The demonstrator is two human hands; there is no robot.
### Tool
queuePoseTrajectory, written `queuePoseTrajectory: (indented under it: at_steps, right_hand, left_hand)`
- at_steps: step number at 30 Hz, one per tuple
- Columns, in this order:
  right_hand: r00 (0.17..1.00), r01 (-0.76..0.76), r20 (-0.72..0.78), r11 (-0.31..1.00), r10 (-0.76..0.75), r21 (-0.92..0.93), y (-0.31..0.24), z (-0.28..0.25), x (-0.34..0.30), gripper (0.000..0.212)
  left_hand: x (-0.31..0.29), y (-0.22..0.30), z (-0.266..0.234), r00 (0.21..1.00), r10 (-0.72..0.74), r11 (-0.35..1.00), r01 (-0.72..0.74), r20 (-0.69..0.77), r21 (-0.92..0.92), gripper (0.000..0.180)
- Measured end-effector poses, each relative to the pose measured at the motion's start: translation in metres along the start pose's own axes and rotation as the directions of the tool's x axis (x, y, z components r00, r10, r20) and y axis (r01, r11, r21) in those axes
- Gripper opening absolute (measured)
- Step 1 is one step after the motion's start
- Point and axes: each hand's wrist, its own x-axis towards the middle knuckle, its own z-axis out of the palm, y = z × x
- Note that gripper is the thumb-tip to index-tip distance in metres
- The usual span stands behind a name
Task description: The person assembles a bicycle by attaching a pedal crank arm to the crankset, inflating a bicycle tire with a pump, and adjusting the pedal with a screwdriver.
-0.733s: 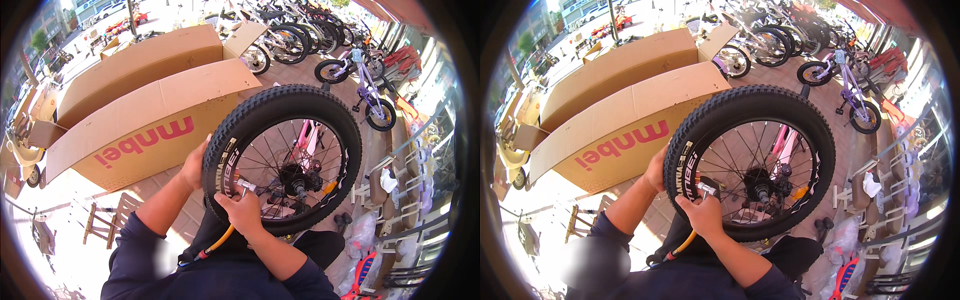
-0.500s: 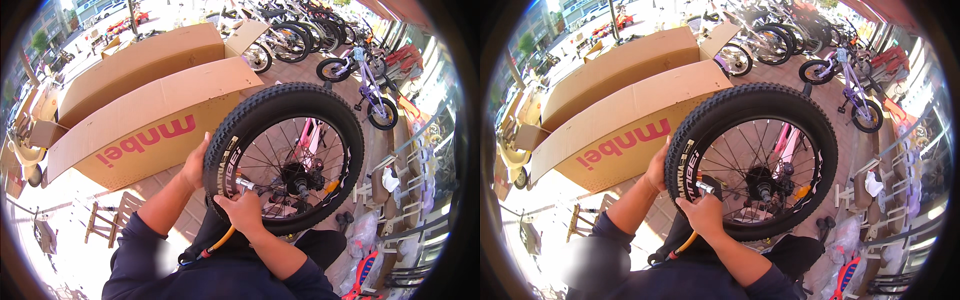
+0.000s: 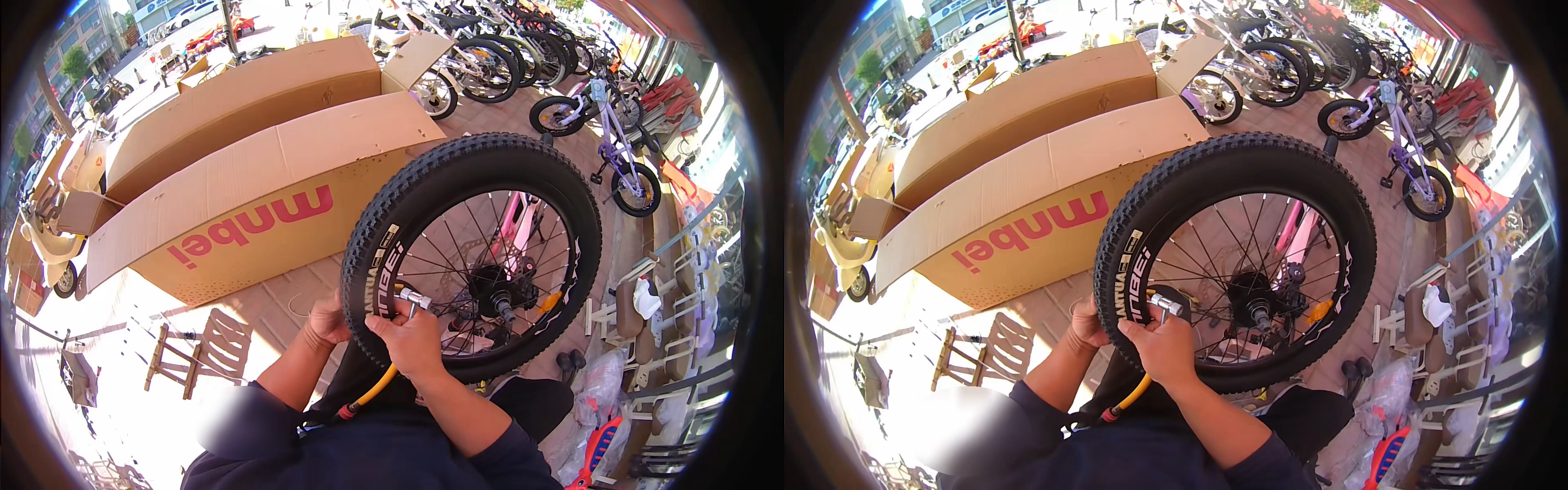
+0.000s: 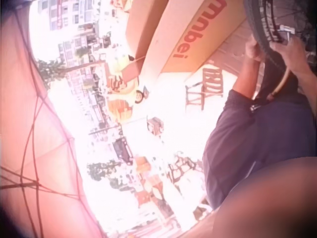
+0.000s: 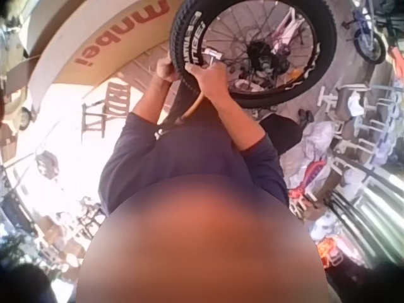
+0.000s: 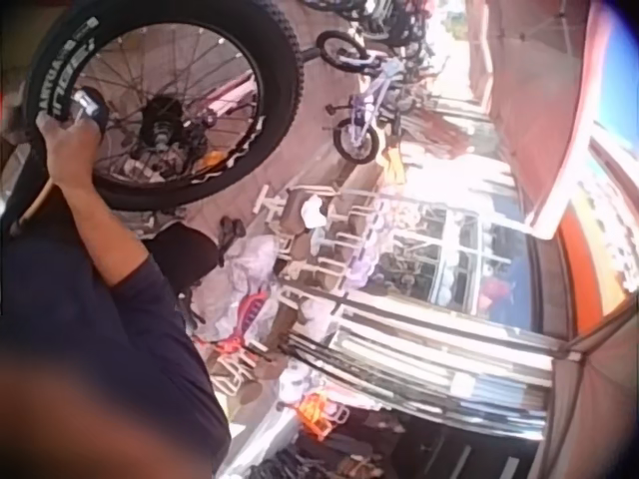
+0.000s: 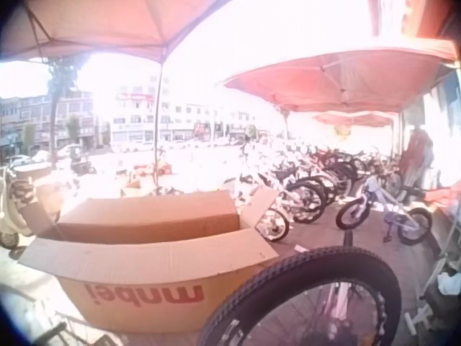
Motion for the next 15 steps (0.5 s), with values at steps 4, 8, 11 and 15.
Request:
queuePoseTrajectory:
  at_steps: [4, 8, 11, 15]
  right_hand:
    - [1.000, 0.017, -0.022, 0.998, -0.019, -0.054, -0.010, 0.000, -0.002, 0.021]
    - [0.996, 0.090, 0.004, 0.994, -0.090, -0.064, 0.011, 0.001, 0.005, 0.019]
    - [0.996, 0.072, -0.053, 0.997, -0.070, 0.030, 0.015, -0.003, 0.006, 0.022]
    - [0.989, -0.051, 0.148, 0.892, -0.018, 0.449, 0.014, -0.019, 0.002, 0.057]
  left_hand:
    - [-0.002, -0.002, 0.014, 0.994, 0.044, 0.994, -0.034, -0.098, 0.107, 0.066]
    - [-0.003, 0.003, 0.011, 0.996, 0.045, 0.987, -0.032, -0.080, 0.156, 0.068]
    - [-0.001, 0.002, 0.021, 0.992, 0.067, 0.991, -0.054, -0.104, 0.125, 0.071]
    - [0.017, 0.012, 0.040, 1.000, 0.016, 1.000, -0.016, -0.016, 0.005, 0.084]
